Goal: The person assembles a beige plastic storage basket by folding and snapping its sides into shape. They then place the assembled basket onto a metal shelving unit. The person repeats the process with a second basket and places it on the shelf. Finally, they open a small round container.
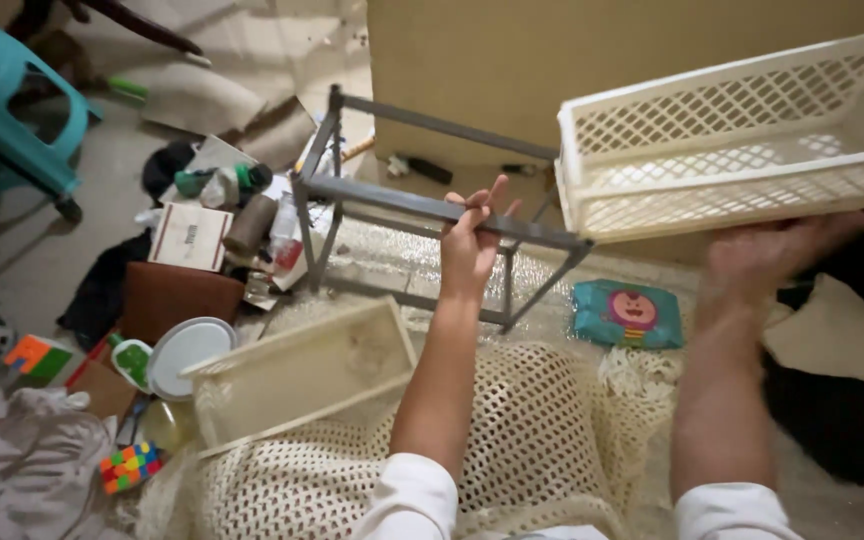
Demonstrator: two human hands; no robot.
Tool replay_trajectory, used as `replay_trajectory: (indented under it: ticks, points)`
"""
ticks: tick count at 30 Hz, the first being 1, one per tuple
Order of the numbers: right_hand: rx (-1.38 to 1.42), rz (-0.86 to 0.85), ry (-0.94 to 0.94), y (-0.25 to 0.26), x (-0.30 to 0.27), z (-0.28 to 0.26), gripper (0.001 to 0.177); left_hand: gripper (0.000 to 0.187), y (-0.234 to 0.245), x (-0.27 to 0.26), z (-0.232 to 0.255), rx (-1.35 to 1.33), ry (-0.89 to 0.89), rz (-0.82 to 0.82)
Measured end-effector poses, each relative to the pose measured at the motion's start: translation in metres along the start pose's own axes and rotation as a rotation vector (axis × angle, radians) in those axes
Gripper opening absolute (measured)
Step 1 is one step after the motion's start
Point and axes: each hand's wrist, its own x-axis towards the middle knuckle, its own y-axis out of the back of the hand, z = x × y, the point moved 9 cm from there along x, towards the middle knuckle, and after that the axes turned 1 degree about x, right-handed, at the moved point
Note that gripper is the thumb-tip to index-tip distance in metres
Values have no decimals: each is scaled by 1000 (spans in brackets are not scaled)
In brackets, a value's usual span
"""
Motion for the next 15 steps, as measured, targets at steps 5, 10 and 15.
replay_trajectory:
  ticks: [5,10,15]
  points:
    - [2,124,-392,-70,-23,82,95,30,-76,-34,31,160,-115,-173]
    - [-365,-203,-136,-166,-67,83,106,35,-141,-87,95,455,-379,-203]
    - [554,284,-801,-182,-93,216,118,18,-122,-172,165,232,-733,30]
